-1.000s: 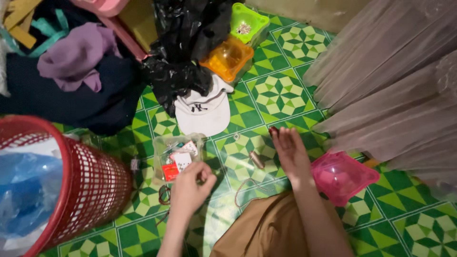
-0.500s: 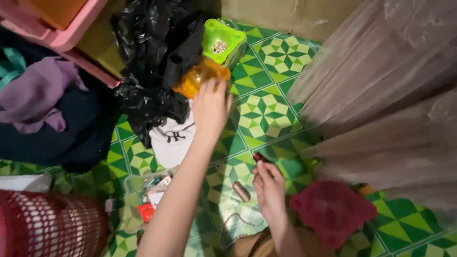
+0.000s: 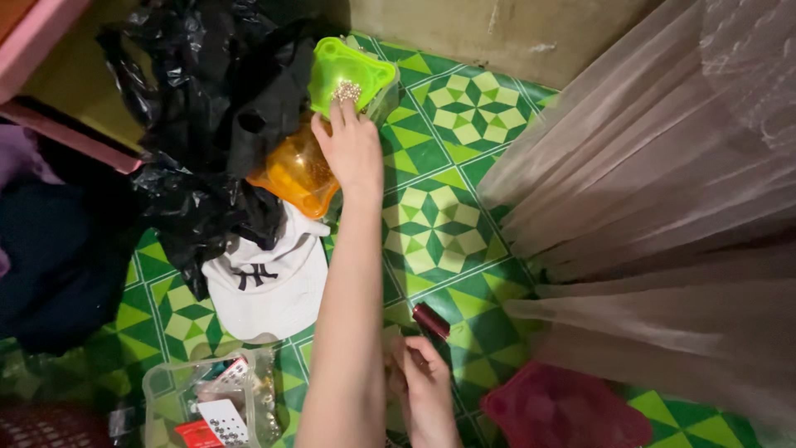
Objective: The person sorts various jewelry pieces and components from a plastic container into individual small trays and bags by hand, later using shears to cut a length of gold-colored chain.
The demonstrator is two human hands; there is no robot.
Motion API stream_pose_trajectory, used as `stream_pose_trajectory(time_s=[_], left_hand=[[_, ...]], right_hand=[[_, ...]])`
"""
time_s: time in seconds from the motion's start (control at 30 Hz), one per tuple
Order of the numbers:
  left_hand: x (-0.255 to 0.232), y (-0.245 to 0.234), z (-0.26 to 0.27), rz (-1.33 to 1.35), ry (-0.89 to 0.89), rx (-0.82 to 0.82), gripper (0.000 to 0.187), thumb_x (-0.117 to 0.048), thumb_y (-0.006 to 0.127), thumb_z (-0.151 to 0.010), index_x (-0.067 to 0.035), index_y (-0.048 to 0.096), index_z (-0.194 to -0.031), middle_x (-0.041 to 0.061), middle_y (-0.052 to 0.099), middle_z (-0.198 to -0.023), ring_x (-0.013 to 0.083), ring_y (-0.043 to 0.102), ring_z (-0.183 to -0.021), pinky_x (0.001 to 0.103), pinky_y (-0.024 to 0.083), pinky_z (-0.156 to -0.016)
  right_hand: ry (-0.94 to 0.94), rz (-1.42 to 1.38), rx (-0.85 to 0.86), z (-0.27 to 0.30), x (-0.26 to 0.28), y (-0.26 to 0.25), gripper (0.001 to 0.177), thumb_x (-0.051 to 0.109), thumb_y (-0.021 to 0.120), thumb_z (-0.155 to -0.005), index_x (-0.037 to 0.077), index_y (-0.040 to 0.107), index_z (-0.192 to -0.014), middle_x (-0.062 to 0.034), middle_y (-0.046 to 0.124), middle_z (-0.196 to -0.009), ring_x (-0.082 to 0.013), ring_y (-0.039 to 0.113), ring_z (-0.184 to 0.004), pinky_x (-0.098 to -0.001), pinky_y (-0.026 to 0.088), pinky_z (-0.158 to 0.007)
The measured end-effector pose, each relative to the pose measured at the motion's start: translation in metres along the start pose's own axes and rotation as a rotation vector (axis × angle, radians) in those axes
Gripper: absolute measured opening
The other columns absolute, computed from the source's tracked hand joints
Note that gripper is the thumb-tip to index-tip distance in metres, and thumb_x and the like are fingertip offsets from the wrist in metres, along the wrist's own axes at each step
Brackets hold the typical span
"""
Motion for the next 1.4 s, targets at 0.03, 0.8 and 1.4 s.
stream_pose_trajectory(time_s=[0.03,0.8,1.4], left_hand=[[-0.004,-0.003,-0.001,0.01,0.0,0.036,0.018,-0.014,0.064,-0.086,-0.011,0.08,-0.093,0.007,0.064,-0.124,0.0253,0.053,-0.127,0.057,0.033,-0.113],[0.009,-0.145,0.136,0.442,0.134,0.053,0.023,-0.019,0.075,-0.085,-0.007,0.072,-0.104,0.013,0.051,-0.145,0.0326,0.048,-0.133,0.054,0.04,-0.1],[0.046,-0.198,0.259,0.95,-0.441,0.076,0.013,-0.005,0.08,-0.085,-0.001,0.069,-0.091,0.013,0.065,-0.091,0.029,0.067,-0.072,0.037,0.053,-0.064]], right_hand=[[-0.007,0.011,0.02,0.0,0.0,0.0,0.008,0.012,0.066,-0.095,0.005,0.069,-0.097,-0.0001,0.065,-0.08,-0.0072,0.048,-0.063,-0.0248,0.036,-0.056],[-0.298,-0.123,-0.125,0.01,0.03,0.004,0.014,0.013,0.066,-0.098,0.002,0.06,-0.091,-0.0031,0.056,-0.077,-0.0065,0.038,-0.054,-0.0235,0.03,-0.049],[-0.508,-0.106,-0.121,0.006,0.033,-0.011,0.015,0.016,0.062,-0.103,0.006,0.053,-0.095,-0.0025,0.052,-0.077,-0.0079,0.041,-0.055,-0.025,0.034,-0.049]])
Point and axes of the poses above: each hand's wrist, its own z-axis away from the middle knuckle, its own y-axis out of the palm, x = y × z, the point moved 1 cm from there along -z, towards the middle knuckle
